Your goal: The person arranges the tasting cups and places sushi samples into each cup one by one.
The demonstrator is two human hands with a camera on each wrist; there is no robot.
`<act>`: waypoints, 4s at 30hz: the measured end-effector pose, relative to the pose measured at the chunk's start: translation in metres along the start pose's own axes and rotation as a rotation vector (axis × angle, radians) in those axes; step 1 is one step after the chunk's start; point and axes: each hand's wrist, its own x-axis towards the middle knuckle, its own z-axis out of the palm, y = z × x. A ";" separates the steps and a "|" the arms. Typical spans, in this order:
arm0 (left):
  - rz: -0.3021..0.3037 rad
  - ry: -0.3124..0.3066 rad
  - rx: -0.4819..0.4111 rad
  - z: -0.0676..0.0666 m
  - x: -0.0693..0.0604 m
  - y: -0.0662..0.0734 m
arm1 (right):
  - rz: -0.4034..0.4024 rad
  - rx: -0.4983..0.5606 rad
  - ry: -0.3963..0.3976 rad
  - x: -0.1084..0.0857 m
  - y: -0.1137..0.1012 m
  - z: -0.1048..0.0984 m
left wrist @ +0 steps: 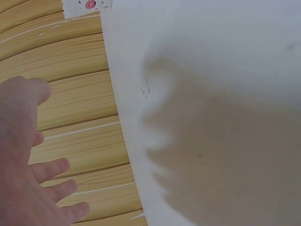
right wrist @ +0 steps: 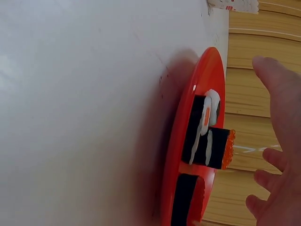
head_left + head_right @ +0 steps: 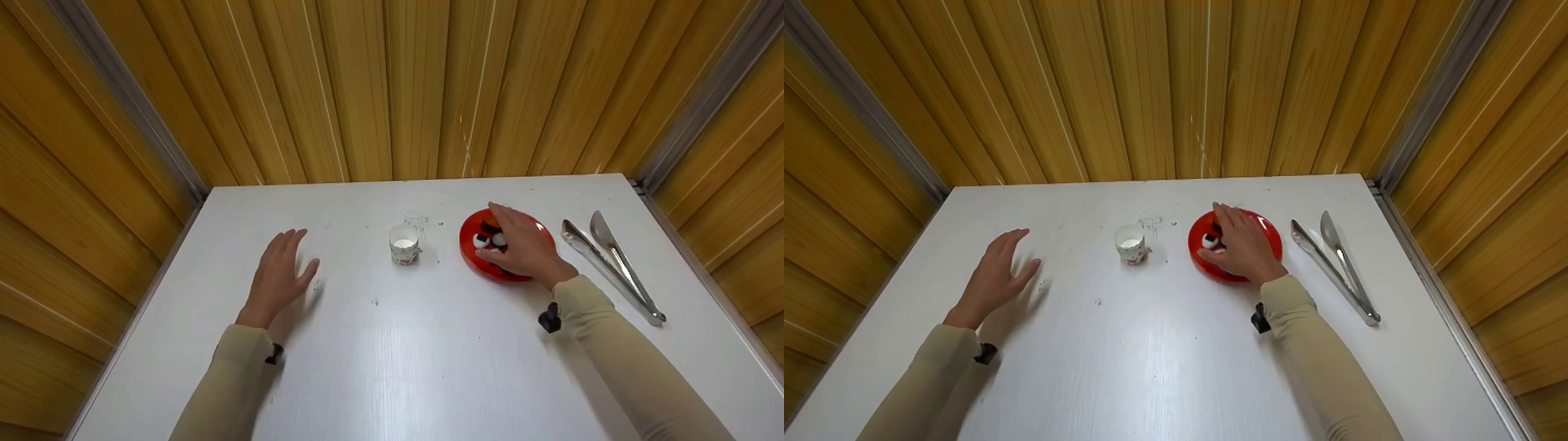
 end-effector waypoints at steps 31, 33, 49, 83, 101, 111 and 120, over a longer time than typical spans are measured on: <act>0.128 0.063 -0.025 0.011 0.006 0.014 | -0.071 0.036 -0.146 0.042 -0.070 0.040; 0.120 0.057 -0.022 0.011 0.006 0.014 | -0.069 0.041 -0.154 0.044 -0.073 0.044; 0.056 -0.010 -0.041 0.012 0.002 0.018 | -0.062 0.209 -0.156 0.056 -0.096 0.063; 0.164 0.052 -0.041 0.033 0.016 0.052 | 0.004 0.481 -0.109 0.066 -0.112 0.092; 0.299 -0.045 0.021 0.049 0.052 0.109 | -0.038 0.447 -0.068 0.069 -0.110 0.096; 0.309 -0.133 -0.007 0.060 0.062 0.127 | -0.023 0.449 -0.081 0.066 -0.113 0.093; 0.308 -0.171 0.023 0.066 0.063 0.133 | -0.051 0.399 -0.065 0.065 -0.113 0.092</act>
